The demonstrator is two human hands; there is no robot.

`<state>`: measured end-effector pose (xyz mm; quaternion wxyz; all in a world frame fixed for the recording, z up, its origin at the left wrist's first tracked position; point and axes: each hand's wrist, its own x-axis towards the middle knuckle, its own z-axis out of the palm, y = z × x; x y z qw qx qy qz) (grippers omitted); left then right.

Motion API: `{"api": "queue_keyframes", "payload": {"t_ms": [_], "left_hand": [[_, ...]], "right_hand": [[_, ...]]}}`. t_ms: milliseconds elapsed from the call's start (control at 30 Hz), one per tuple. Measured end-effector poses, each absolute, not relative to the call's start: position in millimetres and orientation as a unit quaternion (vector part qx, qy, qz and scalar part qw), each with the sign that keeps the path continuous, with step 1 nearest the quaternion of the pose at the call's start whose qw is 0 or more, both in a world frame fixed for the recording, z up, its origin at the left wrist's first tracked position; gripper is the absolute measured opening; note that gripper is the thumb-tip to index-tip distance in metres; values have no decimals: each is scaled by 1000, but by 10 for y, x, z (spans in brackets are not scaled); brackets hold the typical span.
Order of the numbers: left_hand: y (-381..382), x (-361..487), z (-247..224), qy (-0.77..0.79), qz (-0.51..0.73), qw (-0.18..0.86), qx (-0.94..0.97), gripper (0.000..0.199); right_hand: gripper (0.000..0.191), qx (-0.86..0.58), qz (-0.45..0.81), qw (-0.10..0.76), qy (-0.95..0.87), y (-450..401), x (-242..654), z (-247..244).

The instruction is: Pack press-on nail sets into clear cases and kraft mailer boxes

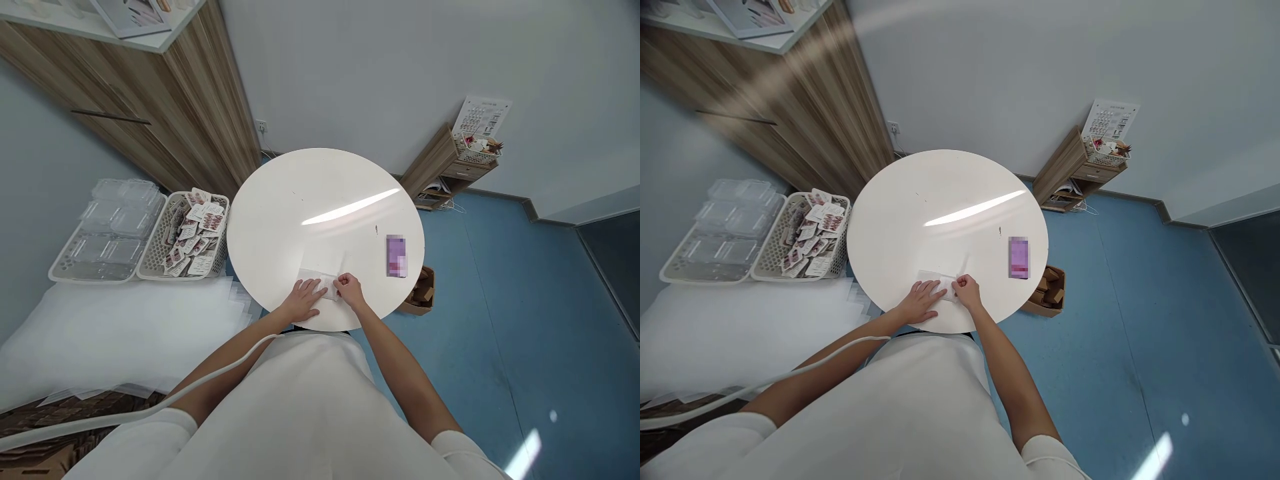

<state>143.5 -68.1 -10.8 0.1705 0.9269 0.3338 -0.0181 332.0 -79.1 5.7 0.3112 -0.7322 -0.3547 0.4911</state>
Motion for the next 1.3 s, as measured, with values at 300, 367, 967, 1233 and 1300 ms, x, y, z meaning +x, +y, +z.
{"api": "queue_keyframes", "payload": {"t_ms": [300,367,967,1233,1300], "left_hand": [[-754,1452,9,280,7,165,946,66],[-768,1468,7,274,-8,163,948,66],[-984,1269,-140,515,49,357,778,37],[-857,1225,-415,736,238,494,397,69],[-756,1202,-417,734,216,434,476,66]], "right_hand": [[24,-689,543,285,-385,-746,3325,-7],[27,-692,534,275,-402,-741,3332,-34],[72,-655,359,117,-655,-958,3316,-109],[72,-650,382,125,-645,-929,3174,-103],[72,-649,383,128,-645,-924,3172,-105]]}}
